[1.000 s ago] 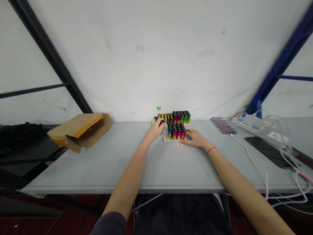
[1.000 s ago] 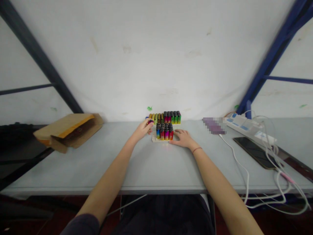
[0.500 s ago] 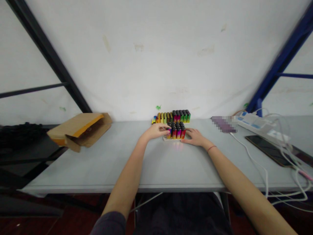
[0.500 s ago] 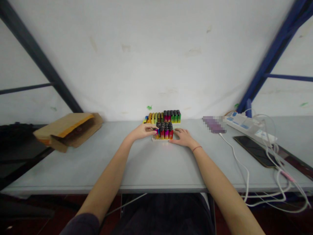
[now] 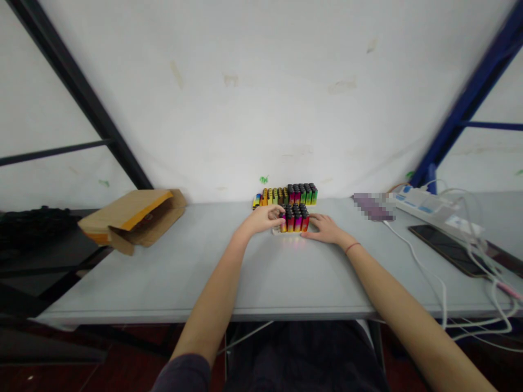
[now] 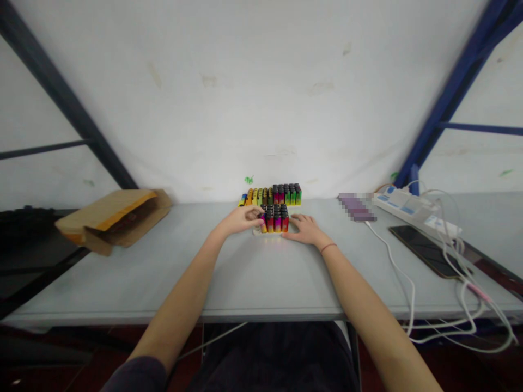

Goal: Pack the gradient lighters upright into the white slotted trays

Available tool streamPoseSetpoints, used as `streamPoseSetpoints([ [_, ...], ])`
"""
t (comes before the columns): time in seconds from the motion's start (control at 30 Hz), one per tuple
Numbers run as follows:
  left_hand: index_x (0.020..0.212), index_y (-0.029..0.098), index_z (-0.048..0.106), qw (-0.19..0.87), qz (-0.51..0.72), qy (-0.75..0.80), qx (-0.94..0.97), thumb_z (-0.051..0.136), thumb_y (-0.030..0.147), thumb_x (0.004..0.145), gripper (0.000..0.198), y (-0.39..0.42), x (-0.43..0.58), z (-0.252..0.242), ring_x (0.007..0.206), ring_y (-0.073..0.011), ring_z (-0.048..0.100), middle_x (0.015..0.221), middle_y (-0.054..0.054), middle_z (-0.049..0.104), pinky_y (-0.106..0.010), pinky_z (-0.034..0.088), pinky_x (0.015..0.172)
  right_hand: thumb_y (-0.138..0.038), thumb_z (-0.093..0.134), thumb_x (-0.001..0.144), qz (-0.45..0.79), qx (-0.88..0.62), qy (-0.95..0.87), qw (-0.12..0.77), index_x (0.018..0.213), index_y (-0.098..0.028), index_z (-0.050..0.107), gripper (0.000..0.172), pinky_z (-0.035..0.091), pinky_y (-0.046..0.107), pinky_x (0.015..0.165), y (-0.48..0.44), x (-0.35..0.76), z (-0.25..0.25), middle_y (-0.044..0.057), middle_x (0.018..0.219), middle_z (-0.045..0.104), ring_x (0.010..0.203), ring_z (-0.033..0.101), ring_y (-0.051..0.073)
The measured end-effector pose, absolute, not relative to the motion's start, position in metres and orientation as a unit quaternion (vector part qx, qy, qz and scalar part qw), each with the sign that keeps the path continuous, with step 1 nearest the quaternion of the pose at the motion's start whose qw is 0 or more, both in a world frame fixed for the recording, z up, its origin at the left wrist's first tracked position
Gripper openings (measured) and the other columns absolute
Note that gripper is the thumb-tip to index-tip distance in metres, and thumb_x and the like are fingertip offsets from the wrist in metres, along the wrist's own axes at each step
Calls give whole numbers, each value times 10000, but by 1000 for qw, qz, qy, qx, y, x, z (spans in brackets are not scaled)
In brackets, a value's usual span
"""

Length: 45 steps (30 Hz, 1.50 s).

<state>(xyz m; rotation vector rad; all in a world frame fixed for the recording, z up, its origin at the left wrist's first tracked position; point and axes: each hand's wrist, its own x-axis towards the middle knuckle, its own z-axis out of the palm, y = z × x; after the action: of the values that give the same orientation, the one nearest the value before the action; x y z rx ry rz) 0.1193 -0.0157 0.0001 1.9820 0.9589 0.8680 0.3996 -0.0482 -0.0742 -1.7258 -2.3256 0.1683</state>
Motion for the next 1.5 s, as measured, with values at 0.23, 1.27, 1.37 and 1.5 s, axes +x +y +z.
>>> streamPoseSetpoints([
  [0.23,839,220,713,365,328,361,793,845,246,700,193,-16,115,3,639,-167,664,721,-1,723,-233,466,627,-786,570,920,53,-590,-798,114,1512,-178,596,850,337,538,1234,-47,400,-74,191,1591,531,1468,474,408],
  [1.27,1395,169,628,22,244,603,760,432,216,1023,424,41,83,-70,1461,-316,487,1565,-167,547,-466,389,1221,-784,571,924,51,-590,-798,110,1508,-190,600,834,335,523,1245,-48,402,-75,176,1599,525,1482,467,397],
  [1.37,1378,153,639,24,208,606,767,411,232,1030,424,38,84,-66,1436,-296,512,1511,-163,598,-436,400,1215,-770,573,931,50,-589,-799,109,1512,-172,596,833,338,532,1241,-48,401,-74,187,1597,524,1478,469,403],
  [1.5,1403,164,637,17,192,633,750,446,322,1019,457,33,85,-61,1450,-316,499,1520,-173,588,-466,400,1215,-764,581,931,52,-589,-799,112,1506,-167,602,829,342,537,1238,-48,401,-74,193,1598,521,1475,471,407],
])
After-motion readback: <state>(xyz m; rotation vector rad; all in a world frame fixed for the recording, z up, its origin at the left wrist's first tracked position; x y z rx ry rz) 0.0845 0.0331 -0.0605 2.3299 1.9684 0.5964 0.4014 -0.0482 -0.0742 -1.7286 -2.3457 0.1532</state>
